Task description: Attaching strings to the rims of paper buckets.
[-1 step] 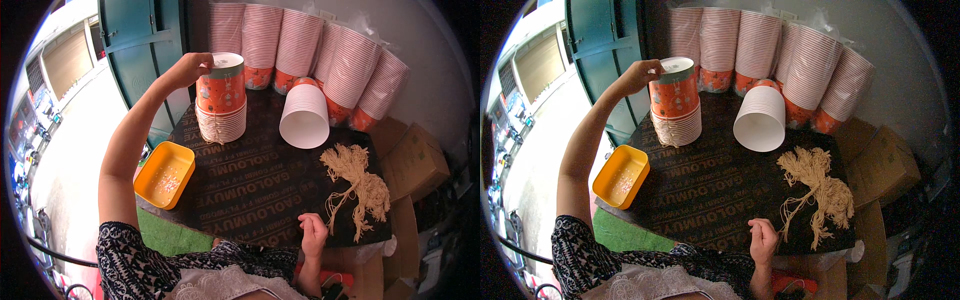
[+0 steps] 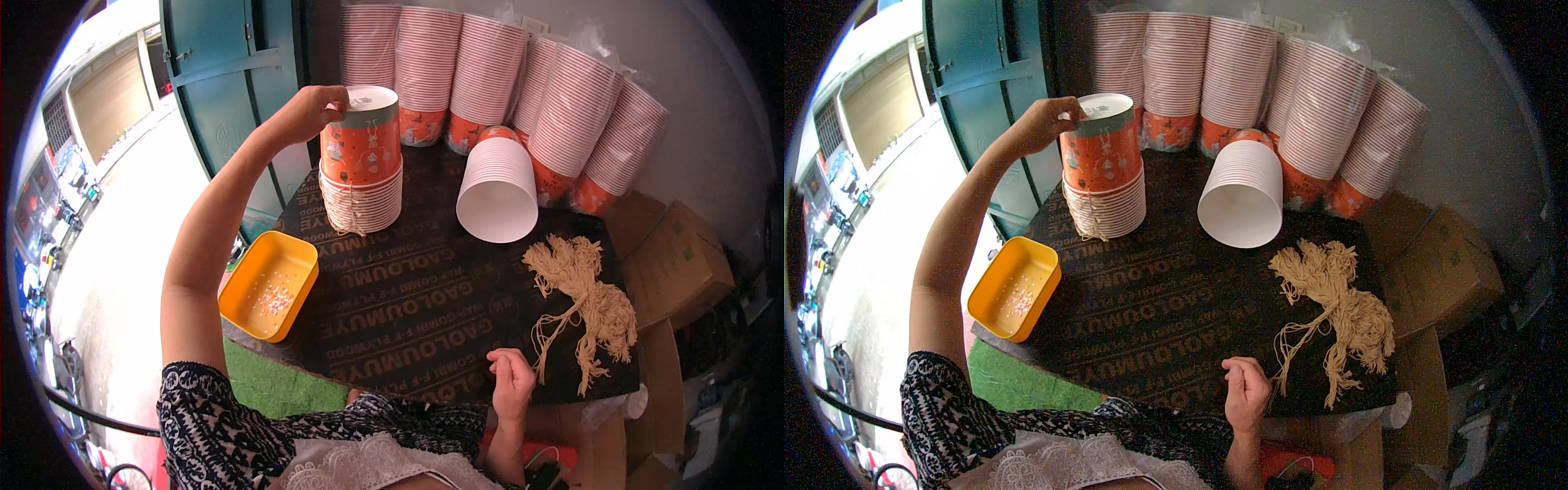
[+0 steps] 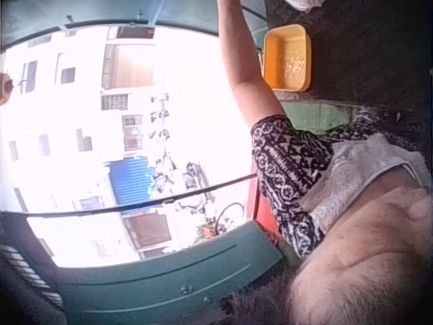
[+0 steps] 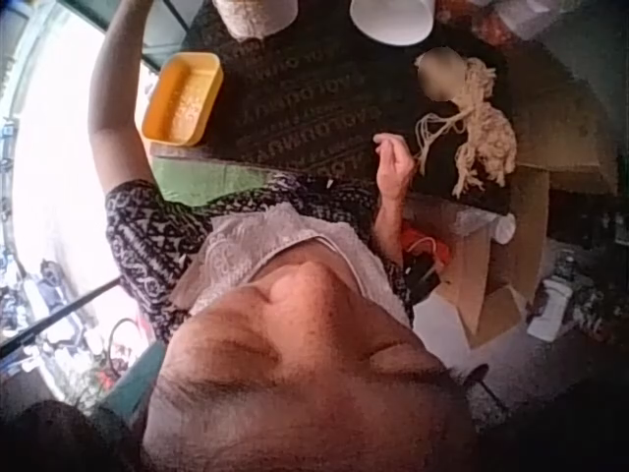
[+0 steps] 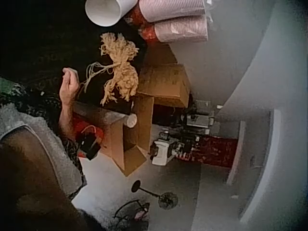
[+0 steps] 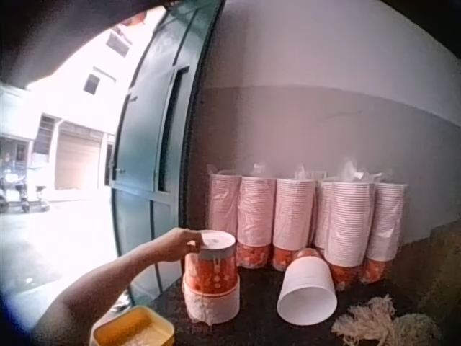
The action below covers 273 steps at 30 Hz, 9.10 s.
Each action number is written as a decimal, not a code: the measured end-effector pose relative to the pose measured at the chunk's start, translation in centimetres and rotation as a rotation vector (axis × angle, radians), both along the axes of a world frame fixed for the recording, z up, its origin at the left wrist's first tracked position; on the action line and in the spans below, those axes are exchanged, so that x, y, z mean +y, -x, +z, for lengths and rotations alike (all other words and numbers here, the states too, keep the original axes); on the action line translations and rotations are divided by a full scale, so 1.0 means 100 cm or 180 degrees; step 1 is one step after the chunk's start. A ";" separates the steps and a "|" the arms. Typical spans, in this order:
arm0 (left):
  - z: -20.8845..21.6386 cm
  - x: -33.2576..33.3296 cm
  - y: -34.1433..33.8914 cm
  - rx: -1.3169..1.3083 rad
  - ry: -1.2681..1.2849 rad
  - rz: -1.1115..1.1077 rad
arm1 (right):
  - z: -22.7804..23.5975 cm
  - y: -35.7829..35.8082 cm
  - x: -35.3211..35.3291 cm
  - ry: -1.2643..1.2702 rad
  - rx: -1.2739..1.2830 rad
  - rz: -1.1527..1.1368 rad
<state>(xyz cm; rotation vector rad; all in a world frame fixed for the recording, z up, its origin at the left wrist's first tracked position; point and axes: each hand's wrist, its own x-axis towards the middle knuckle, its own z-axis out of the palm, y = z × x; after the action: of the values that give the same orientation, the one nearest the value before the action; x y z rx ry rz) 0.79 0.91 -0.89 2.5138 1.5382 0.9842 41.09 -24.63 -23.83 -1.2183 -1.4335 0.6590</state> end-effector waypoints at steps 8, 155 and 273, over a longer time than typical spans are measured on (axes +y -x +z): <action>-0.006 0.001 0.002 -0.0057 -0.0079 -0.0075 | 0.000 -0.001 -0.001 0.0016 0.0011 -0.0027; -0.175 -0.238 -0.194 -0.2392 -0.0189 -0.0548 | 0.020 0.083 0.015 -0.0016 0.1873 0.1146; -0.174 -0.250 -0.279 -0.2212 0.4436 -0.1064 | 0.010 -0.137 -0.021 -0.0486 -0.2092 -0.0510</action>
<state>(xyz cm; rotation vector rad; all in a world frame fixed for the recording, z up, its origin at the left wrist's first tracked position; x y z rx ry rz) 28.67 -24.11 -18.30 1.1724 0.9227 0.3572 54.76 -26.72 -22.85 -1.4804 -1.8502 0.0204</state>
